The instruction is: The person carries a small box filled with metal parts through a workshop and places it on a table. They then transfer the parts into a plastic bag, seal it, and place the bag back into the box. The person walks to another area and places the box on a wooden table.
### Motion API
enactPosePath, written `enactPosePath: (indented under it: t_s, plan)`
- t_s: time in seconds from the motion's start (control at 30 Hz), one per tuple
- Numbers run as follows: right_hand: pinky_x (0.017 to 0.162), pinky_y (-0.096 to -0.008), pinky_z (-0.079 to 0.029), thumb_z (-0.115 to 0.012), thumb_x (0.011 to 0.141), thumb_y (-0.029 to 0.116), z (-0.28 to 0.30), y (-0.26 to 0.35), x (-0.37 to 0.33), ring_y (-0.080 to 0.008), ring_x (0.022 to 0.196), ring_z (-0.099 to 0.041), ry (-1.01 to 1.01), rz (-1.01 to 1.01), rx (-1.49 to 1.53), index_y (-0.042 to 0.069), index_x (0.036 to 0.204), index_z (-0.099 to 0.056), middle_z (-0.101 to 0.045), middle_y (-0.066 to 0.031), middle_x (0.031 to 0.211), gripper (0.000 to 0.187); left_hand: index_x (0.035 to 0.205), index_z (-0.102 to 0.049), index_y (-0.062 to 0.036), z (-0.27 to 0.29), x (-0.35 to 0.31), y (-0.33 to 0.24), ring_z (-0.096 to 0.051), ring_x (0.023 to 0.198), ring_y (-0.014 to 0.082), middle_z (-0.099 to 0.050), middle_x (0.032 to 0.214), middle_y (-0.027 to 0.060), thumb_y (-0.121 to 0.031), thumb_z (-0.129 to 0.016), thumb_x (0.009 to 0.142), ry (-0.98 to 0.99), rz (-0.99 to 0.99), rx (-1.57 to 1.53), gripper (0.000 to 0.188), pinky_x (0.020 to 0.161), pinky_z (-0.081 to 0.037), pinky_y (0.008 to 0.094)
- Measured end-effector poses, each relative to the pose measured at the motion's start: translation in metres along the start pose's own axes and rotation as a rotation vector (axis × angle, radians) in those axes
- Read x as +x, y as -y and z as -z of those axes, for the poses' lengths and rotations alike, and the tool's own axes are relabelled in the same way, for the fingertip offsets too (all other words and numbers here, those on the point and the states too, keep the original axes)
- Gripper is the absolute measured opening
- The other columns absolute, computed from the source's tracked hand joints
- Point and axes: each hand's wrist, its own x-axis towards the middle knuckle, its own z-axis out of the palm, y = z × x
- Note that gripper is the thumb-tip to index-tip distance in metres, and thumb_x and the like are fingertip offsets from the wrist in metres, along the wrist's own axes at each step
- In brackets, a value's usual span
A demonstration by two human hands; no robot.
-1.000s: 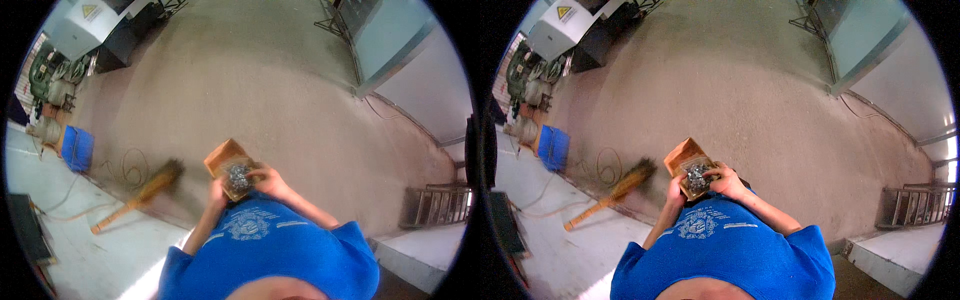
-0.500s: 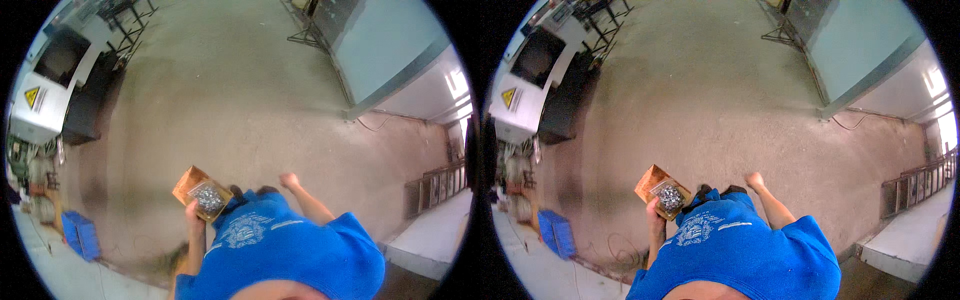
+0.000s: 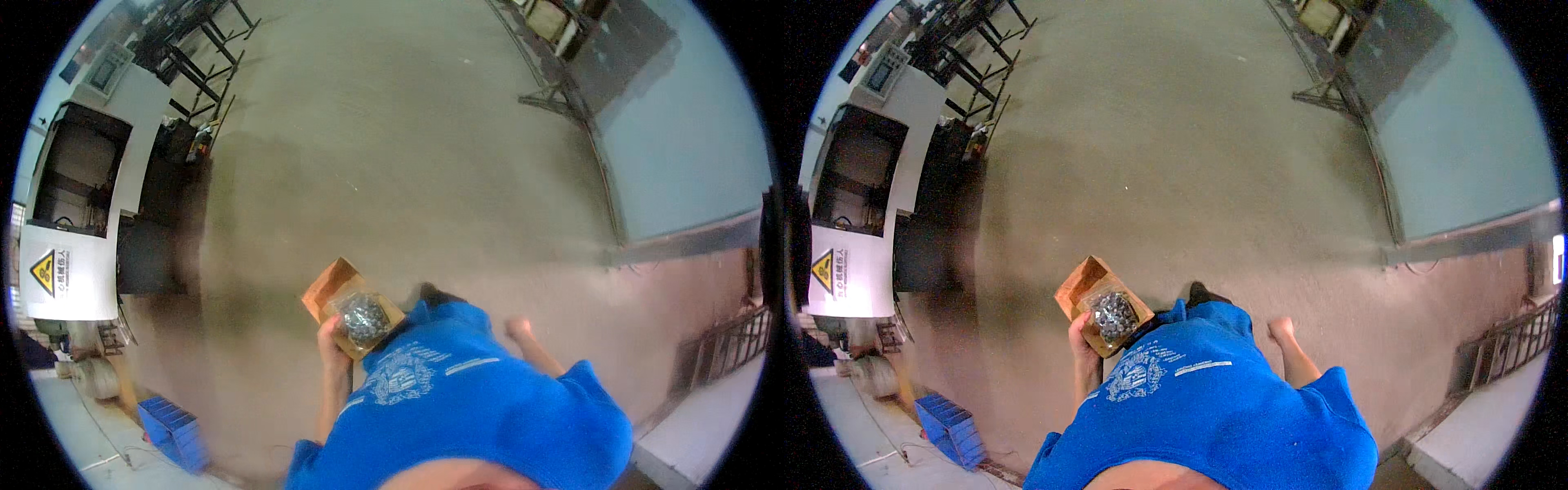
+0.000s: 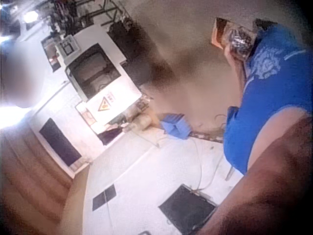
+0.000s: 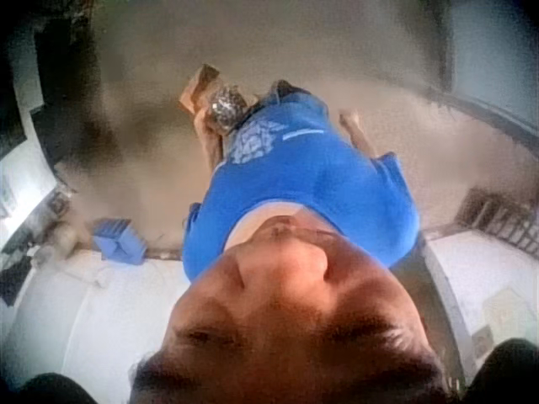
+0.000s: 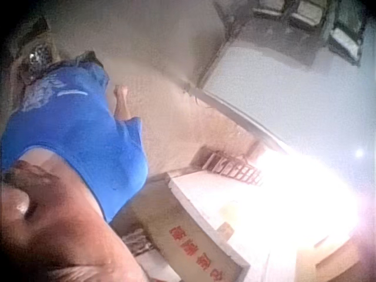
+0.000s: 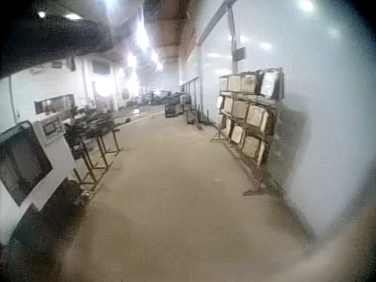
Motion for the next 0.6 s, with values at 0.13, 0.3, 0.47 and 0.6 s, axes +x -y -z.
enactPosePath:
  t_s: [0.13,0.3,0.47,0.6]
  plan:
    - [0.072,-0.0316,-0.048,-0.059,0.074,0.016,0.077,0.314,0.066,-0.0176,0.083,-0.059,0.071,0.503,0.056,0.001,0.105,-0.06,-0.061,-0.0112,0.098,0.034,0.108,-0.05,-0.0026,-0.083,0.108,-0.081,-0.057,0.086,0.024,-0.059,0.096,0.0093,-0.019,-0.057,0.071,-0.188,0.114,-0.102,0.042,0.074,-0.049,0.038]
    - [0.056,-0.0269,-0.043,-0.053,0.07,0.008,0.158,0.601,0.109,-0.0116,0.061,-0.051,0.033,0.775,0.571,-0.004,0.092,-0.062,-0.057,-0.0055,0.067,0.026,0.109,-0.047,0.0,-0.112,0.302,-0.123,-0.056,0.089,0.0248,-0.056,0.098,0.011,-0.016,-0.054,0.074,-0.222,0.12,-0.167,0.039,0.078,-0.047,0.0381]
    - [0.05,-0.0297,-0.039,-0.052,0.079,0.017,0.136,0.633,0.182,-0.0136,0.055,-0.049,0.015,0.383,0.508,0.004,0.068,-0.057,-0.053,-0.0043,0.06,0.018,0.109,-0.046,0.0014,-0.168,0.466,-0.221,-0.055,0.089,0.0248,-0.055,0.099,0.0124,-0.014,-0.052,0.075,-0.147,0.149,-0.13,0.037,0.077,-0.047,0.0369]
    - [0.041,-0.0326,-0.036,-0.052,0.076,0.016,0.113,0.578,0.237,-0.0169,0.046,-0.047,0.203,0.152,0.375,0.004,0.058,-0.053,-0.053,-0.0079,0.053,0.022,0.106,-0.047,0.0011,-0.23,0.587,-0.295,-0.055,0.088,0.0256,-0.054,0.096,0.0121,-0.015,-0.052,0.075,-0.194,0.172,-0.055,0.035,0.077,-0.047,0.0399]
